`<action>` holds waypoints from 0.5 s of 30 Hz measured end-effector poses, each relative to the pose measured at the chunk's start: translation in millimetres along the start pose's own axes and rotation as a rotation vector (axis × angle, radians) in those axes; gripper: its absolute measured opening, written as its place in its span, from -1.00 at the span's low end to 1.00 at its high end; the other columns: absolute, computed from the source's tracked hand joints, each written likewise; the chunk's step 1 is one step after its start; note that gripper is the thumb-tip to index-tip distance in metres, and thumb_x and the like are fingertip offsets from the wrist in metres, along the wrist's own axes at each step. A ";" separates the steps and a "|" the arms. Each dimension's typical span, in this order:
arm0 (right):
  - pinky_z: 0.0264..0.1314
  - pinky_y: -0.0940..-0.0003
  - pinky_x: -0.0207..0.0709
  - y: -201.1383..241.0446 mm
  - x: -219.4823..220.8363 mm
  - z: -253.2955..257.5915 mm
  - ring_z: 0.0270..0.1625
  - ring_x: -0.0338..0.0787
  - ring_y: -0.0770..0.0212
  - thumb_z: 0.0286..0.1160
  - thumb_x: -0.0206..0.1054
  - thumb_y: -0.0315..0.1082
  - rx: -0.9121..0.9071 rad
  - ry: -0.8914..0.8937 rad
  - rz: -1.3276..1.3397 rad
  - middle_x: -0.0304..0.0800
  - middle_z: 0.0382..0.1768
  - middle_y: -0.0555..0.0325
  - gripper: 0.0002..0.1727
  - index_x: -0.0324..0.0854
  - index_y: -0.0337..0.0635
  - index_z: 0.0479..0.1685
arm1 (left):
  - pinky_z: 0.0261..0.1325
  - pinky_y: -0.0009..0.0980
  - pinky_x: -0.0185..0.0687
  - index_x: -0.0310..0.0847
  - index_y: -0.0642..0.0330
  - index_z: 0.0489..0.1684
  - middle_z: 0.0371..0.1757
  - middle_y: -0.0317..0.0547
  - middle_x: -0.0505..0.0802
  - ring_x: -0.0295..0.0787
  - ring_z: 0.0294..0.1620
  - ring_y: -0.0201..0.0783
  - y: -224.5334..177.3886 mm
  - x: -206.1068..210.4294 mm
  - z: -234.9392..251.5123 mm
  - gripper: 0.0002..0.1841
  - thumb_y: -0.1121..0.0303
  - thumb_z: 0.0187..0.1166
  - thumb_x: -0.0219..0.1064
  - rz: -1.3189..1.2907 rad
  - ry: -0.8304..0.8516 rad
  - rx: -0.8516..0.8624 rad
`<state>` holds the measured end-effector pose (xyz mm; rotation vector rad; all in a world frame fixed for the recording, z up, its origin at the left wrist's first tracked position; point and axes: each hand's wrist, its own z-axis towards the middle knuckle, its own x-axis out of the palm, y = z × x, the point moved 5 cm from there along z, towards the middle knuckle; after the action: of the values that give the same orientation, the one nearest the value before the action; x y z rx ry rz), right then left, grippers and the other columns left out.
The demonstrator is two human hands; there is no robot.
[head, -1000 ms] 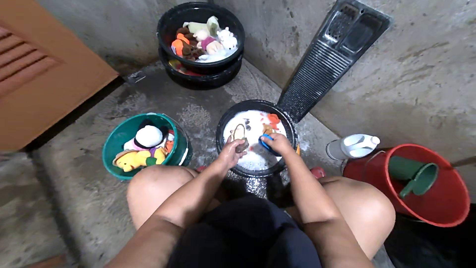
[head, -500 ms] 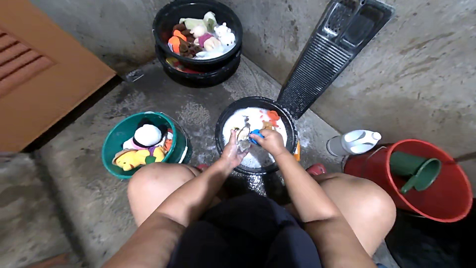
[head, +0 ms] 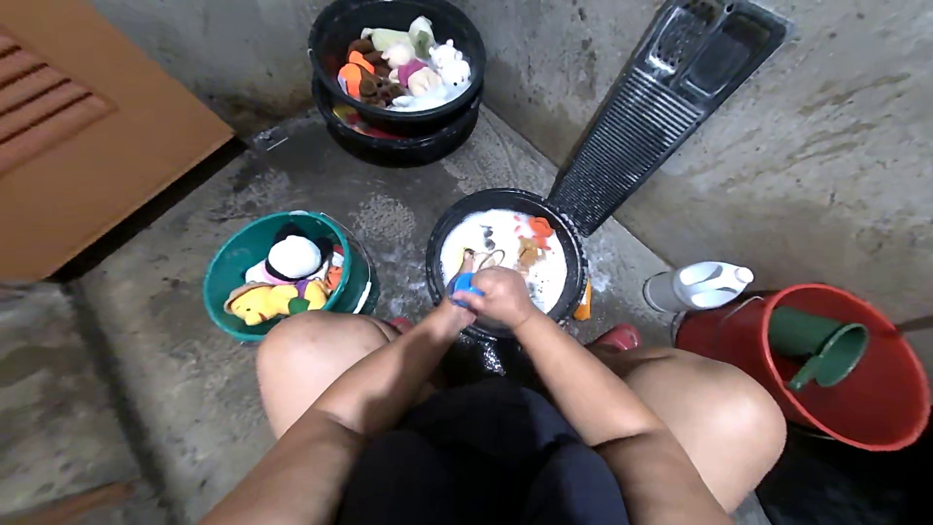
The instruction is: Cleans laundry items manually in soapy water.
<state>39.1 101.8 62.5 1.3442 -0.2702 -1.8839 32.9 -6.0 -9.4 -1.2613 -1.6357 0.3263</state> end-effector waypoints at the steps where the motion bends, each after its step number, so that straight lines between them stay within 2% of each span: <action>1: -0.13 -0.08 0.79 -0.1 5.5 -4.3 -0.27 0.91 0.00 0.51 0.45 0.01 -0.085 -0.022 -0.013 0.85 -0.48 0.00 -0.51 0.72 -0.24 -0.60 | 0.06 -0.32 0.69 0.52 0.08 0.20 -0.13 -0.15 0.77 0.72 -0.08 -0.31 0.3 0.9 0.2 -0.44 -0.12 0.88 -0.29 -0.019 0.008 -0.025; 2: -0.12 -0.09 0.78 -9.9 5.7 -9.8 -0.27 0.91 -0.03 0.51 0.44 0.01 -0.076 -0.007 -0.035 0.84 -0.48 -0.03 -0.50 0.72 -0.27 -0.59 | 0.01 -0.28 0.72 0.57 0.05 0.24 -0.11 -0.13 0.81 0.76 -0.09 -0.27 2.1 2.1 9.4 -0.41 -0.20 0.83 -0.22 -0.005 -0.008 -0.017; 3: -0.05 -0.14 0.77 -26.6 2.0 -14.8 -0.21 0.92 -0.08 0.54 0.42 0.03 0.010 0.039 -0.077 0.86 -0.43 -0.08 -0.48 0.74 -0.31 -0.53 | 0.01 -0.25 0.73 0.55 0.02 0.34 -0.04 -0.10 0.82 0.78 -0.06 -0.23 1.8 4.6 17.2 -0.37 -0.26 0.80 -0.20 0.040 -0.023 -0.012; 6: 0.31 -0.34 0.62 -86.6 -12.2 -31.7 0.18 0.87 -0.21 0.67 0.26 0.18 0.541 0.231 -0.115 0.91 -0.01 -0.19 -0.40 0.83 -0.26 -0.09 | 0.14 -0.13 0.75 0.37 0.05 0.59 0.23 0.04 0.77 0.78 0.13 -0.08 -2.9 8.1 21.0 -0.28 -0.30 0.78 -0.25 0.017 -0.112 -0.030; 8: 0.37 -0.34 0.56 -113.9 -14.3 -40.6 0.23 0.83 -0.20 0.71 0.21 0.19 0.857 0.136 0.069 0.87 0.06 -0.21 -0.40 0.79 -0.25 0.04 | 0.34 0.00 0.67 0.20 0.07 0.73 0.44 0.13 0.66 0.70 0.34 0.02 -9.3 6.8 21.5 -0.23 -0.31 0.78 -0.32 -0.064 -0.100 -0.048; 9: 0.33 -0.25 0.61 -119.5 -12.0 -42.2 0.16 0.84 -0.14 0.74 0.21 0.15 0.957 0.019 0.228 0.87 0.02 -0.21 -0.42 0.76 -0.27 0.08 | 0.34 0.02 0.67 0.18 0.09 0.73 0.46 0.15 0.64 0.69 0.35 0.05 -11.3 6.4 22.6 -0.26 -0.28 0.81 -0.28 -0.098 -0.098 -0.057; 10: 0.24 -0.13 0.67 -119.5 -7.3 -42.4 0.06 0.85 -0.06 0.77 0.19 0.10 1.016 -0.081 0.395 0.86 -0.02 -0.19 -0.44 0.73 -0.28 0.13 | 0.30 0.03 0.69 0.23 0.10 0.69 0.42 0.17 0.65 0.71 0.32 0.07 -11.7 5.6 23.4 -0.34 -0.19 0.83 -0.16 -0.132 -0.112 -0.065; 12: 0.06 0.04 0.74 -109.4 0.5 -37.8 -0.09 0.86 0.05 0.81 0.16 0.04 1.060 -0.123 0.615 0.86 -0.09 -0.15 -0.48 0.67 -0.29 0.23 | 0.33 0.05 0.70 0.25 0.13 0.68 0.46 0.19 0.62 0.69 0.35 0.10 -11.3 5.2 24.2 -0.43 -0.01 0.83 0.06 -0.192 -0.098 -0.079; 14: 0.06 0.06 0.71 -97.4 -1.8 -29.1 -0.11 0.84 0.07 0.80 0.19 0.02 1.025 -0.017 0.550 0.84 -0.11 -0.14 -0.50 0.69 -0.31 0.16 | 0.28 0.00 0.73 0.27 0.17 0.63 0.38 0.20 0.64 0.72 0.26 0.08 -11.0 6.2 24.4 -0.48 0.09 0.80 0.15 -0.243 -0.120 -0.083; 15: 0.16 -0.04 0.68 -90.4 -7.9 -22.2 -0.03 0.84 0.01 0.78 0.20 0.05 0.991 0.034 0.434 0.85 -0.07 -0.16 -0.49 0.71 -0.30 0.10 | 0.21 -0.03 0.74 0.29 0.18 0.57 0.30 0.19 0.66 0.74 0.19 0.06 -11.6 5.6 23.9 -0.50 0.10 0.79 0.17 -0.249 -0.154 -0.086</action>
<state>16.7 173.3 6.8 1.7230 -1.4885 -1.3562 6.9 2.0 -9.2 -1.1010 -1.9342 0.2041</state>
